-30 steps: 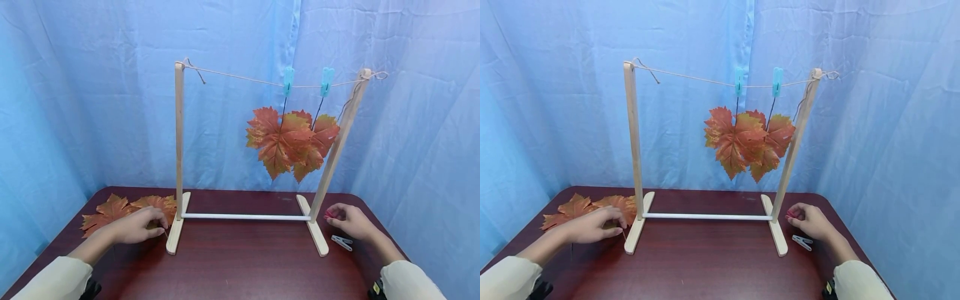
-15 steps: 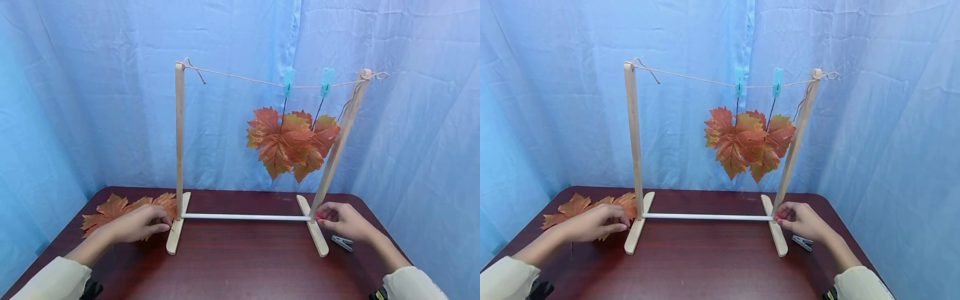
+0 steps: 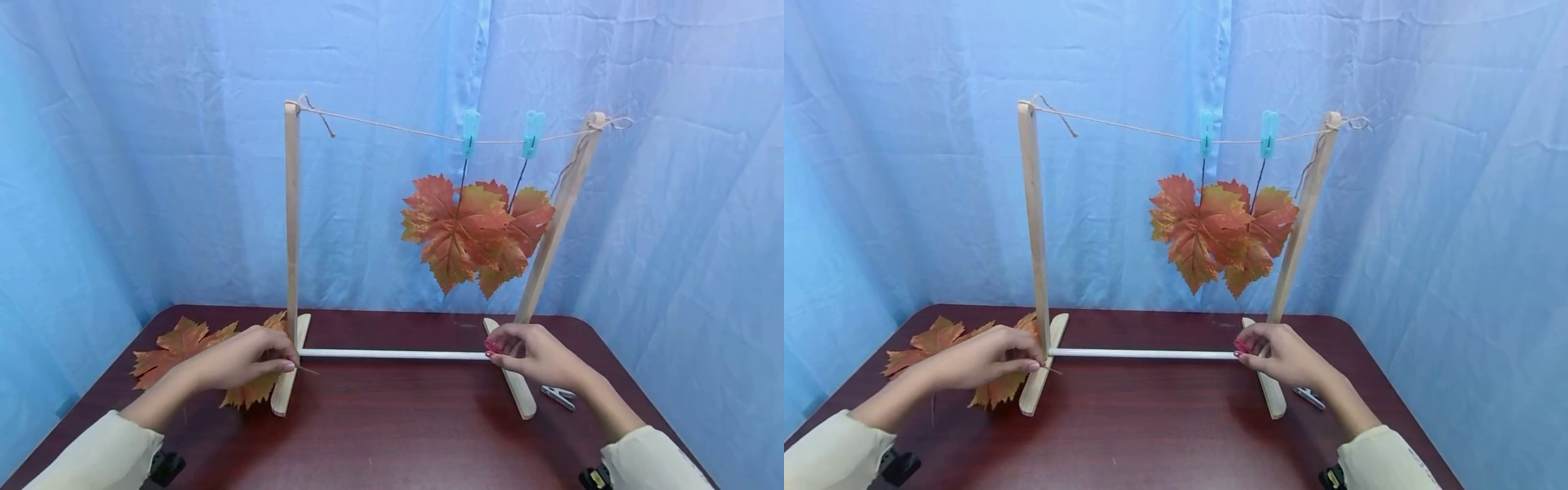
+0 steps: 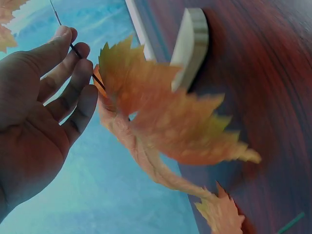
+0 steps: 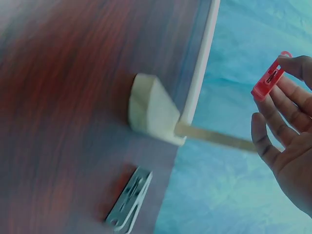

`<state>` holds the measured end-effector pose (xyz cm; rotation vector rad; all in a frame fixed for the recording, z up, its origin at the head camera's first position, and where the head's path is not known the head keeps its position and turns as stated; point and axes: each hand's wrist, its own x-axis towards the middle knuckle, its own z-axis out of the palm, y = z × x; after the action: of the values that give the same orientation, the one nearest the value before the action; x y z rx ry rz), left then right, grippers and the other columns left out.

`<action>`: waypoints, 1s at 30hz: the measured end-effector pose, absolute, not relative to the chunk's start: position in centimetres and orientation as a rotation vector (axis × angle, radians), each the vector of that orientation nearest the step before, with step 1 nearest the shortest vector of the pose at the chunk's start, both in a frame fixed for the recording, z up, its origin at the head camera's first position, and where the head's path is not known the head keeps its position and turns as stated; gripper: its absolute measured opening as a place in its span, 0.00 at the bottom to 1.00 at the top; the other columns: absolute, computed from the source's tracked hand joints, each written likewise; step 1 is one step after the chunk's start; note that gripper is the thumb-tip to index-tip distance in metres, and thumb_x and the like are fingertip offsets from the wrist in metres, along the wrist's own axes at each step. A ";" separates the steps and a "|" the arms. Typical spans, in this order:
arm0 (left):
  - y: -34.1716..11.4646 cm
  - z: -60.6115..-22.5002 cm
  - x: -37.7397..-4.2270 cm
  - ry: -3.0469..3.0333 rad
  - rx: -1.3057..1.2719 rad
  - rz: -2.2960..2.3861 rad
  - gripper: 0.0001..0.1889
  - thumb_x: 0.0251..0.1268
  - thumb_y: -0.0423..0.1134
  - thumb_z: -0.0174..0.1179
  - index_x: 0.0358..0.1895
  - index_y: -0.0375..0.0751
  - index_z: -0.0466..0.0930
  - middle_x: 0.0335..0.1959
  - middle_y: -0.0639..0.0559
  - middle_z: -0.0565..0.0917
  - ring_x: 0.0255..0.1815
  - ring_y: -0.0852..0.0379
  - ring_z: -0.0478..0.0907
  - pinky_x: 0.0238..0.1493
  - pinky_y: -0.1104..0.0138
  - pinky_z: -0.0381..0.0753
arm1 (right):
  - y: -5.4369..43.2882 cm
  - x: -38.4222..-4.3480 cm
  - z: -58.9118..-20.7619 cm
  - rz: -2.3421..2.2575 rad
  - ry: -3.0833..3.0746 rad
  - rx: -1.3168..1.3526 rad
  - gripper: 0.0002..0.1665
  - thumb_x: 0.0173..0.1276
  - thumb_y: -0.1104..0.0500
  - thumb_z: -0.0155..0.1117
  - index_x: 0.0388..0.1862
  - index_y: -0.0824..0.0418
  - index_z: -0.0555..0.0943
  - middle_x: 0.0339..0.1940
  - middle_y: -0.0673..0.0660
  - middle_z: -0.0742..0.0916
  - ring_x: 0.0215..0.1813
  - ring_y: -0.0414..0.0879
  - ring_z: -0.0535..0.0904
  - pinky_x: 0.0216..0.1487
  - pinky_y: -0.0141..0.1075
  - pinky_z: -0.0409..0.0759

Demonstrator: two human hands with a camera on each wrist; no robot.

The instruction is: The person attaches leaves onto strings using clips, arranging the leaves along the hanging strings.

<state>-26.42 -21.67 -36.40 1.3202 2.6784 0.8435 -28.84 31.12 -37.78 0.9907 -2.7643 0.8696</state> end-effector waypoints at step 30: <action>-13.3 -35.2 -27.5 2.694 1.068 1.383 0.05 0.74 0.42 0.63 0.44 0.50 0.88 0.31 0.53 0.86 0.28 0.57 0.78 0.30 0.67 0.79 | 22.1 -28.3 -32.5 0.885 -2.608 1.280 0.19 0.71 0.56 0.71 0.59 0.59 0.83 0.40 0.43 0.87 0.41 0.37 0.84 0.41 0.36 0.84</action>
<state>-27.53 -13.26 -35.18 1.0681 2.6935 1.3834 -28.34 22.06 -32.48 1.2797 -2.6084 0.8855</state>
